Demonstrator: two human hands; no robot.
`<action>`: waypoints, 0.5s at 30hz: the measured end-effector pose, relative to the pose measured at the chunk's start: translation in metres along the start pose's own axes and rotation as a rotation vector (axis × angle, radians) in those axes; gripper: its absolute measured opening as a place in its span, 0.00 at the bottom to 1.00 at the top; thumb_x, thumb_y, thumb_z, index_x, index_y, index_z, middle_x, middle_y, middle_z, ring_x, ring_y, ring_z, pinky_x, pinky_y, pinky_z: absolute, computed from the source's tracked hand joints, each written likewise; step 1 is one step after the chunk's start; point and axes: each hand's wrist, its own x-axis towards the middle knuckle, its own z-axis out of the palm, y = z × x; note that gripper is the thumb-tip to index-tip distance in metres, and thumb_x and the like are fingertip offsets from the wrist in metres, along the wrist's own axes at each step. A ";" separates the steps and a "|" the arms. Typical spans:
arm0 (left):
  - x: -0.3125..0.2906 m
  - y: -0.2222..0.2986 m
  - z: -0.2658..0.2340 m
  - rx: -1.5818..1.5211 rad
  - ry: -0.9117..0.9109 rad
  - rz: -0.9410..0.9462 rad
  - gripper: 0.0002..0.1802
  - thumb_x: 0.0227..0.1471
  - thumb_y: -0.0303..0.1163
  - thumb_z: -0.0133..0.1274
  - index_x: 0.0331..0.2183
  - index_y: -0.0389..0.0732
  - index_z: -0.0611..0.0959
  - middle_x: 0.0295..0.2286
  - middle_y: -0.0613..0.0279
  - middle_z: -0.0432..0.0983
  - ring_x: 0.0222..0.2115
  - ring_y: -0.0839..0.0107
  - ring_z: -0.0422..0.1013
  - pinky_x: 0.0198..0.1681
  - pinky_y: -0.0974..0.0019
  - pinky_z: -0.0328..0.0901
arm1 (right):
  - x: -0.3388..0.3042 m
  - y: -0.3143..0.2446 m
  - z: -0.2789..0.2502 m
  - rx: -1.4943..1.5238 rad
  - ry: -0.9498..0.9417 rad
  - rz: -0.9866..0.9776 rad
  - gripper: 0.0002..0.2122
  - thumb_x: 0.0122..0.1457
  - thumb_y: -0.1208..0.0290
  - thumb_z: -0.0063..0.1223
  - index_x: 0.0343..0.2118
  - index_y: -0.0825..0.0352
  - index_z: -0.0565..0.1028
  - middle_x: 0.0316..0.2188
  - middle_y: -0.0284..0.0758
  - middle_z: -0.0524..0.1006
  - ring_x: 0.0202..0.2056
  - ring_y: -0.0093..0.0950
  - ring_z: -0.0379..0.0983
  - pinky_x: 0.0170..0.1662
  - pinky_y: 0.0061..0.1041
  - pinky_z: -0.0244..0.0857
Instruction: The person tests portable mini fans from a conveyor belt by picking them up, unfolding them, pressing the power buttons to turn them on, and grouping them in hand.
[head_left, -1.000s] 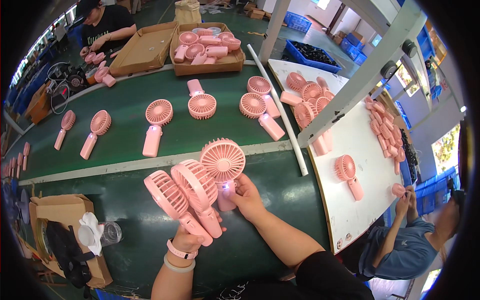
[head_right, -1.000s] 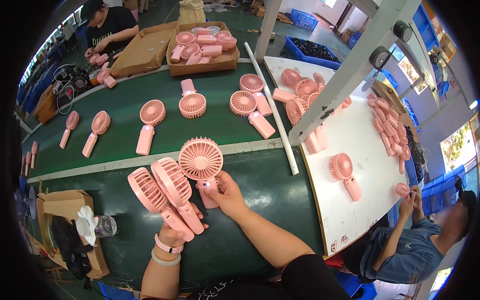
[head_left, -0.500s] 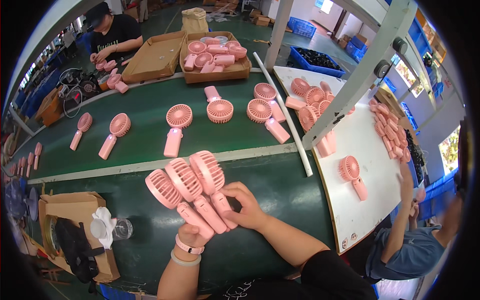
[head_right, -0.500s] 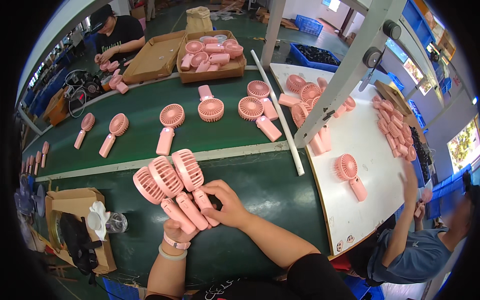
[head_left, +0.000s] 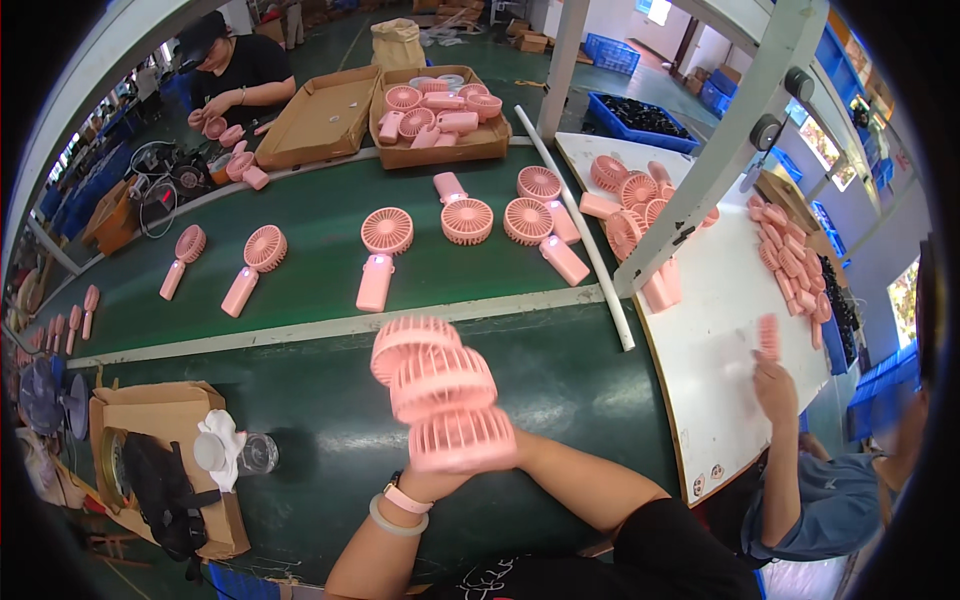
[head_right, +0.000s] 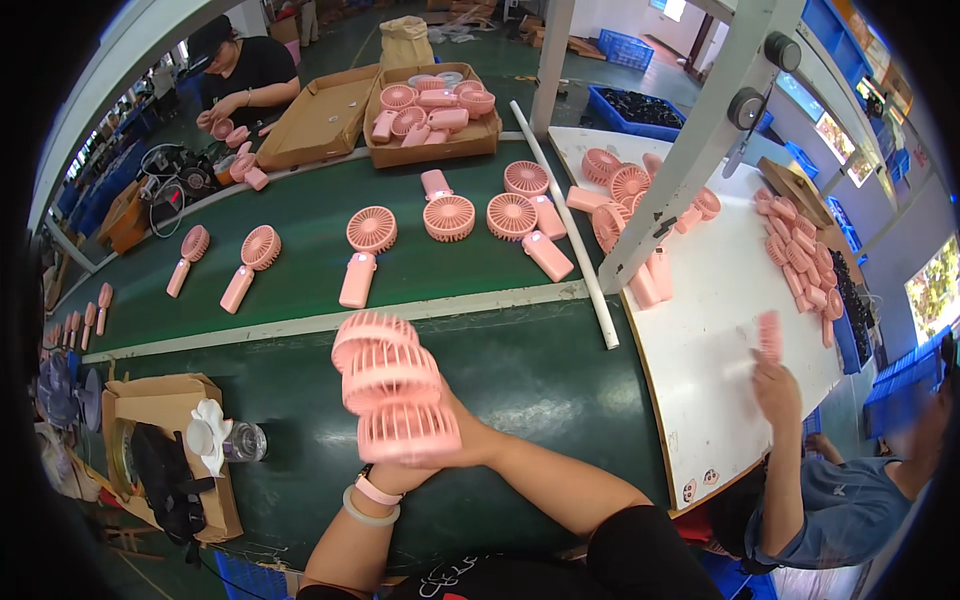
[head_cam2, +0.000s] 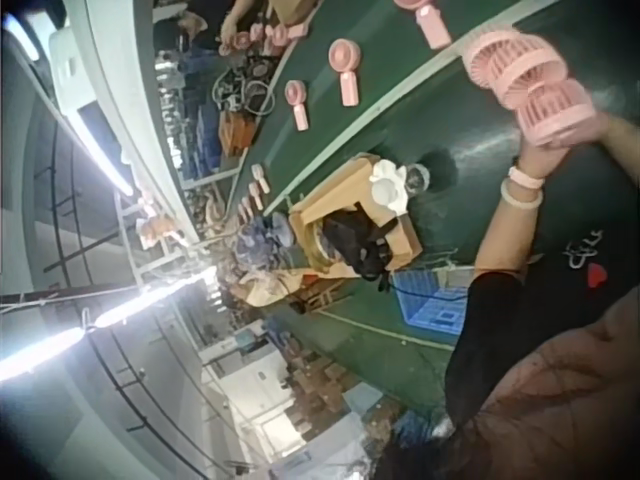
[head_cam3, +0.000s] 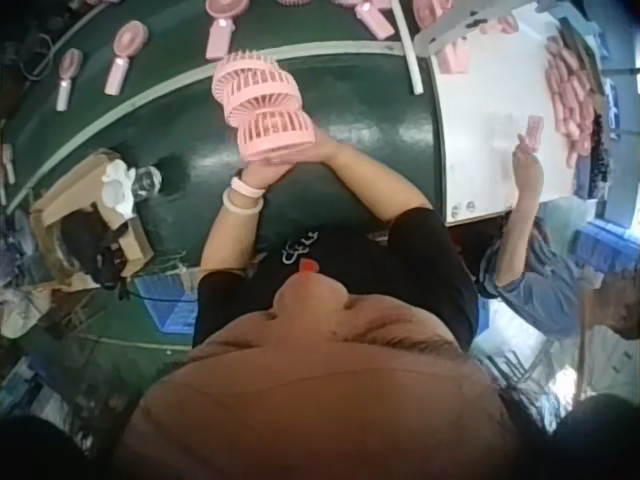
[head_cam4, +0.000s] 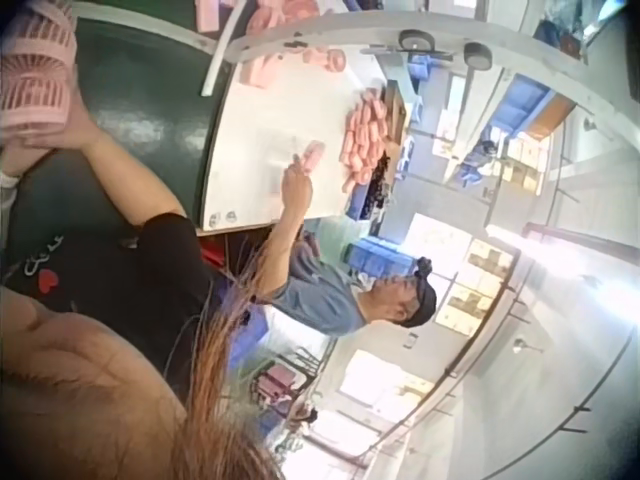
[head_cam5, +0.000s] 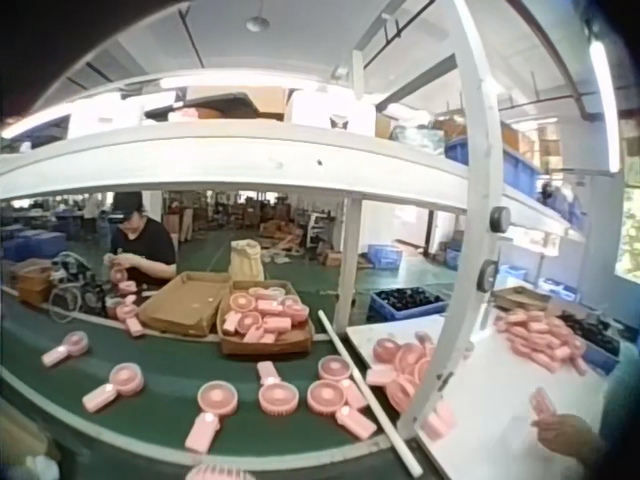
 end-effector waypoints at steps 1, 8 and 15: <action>-0.001 -0.004 0.003 -0.086 -0.011 -0.005 0.34 0.35 0.29 0.61 0.48 0.38 0.69 0.45 0.52 0.66 0.48 0.57 0.62 0.52 0.60 0.57 | -0.008 -0.003 -0.004 -0.018 -0.017 0.016 0.42 0.40 0.68 0.64 0.57 0.66 0.49 0.54 0.37 0.59 0.55 0.31 0.56 0.57 0.33 0.51; 0.006 -0.003 -0.010 -0.294 0.173 -0.108 0.45 0.40 0.34 0.59 0.56 0.36 0.54 0.57 0.51 0.43 0.57 0.57 0.46 0.58 0.52 0.45 | -0.007 0.008 -0.031 1.016 0.124 0.149 0.35 0.40 0.51 0.58 0.50 0.69 0.63 0.46 0.41 0.69 0.46 0.34 0.68 0.50 0.32 0.62; 0.012 0.004 -0.012 -0.506 0.140 -0.178 0.47 0.38 0.39 0.63 0.56 0.38 0.56 0.55 0.56 0.48 0.56 0.61 0.51 0.56 0.56 0.52 | -0.007 0.007 -0.029 1.134 0.185 0.190 0.33 0.43 0.49 0.55 0.48 0.70 0.65 0.44 0.43 0.70 0.45 0.37 0.69 0.51 0.33 0.62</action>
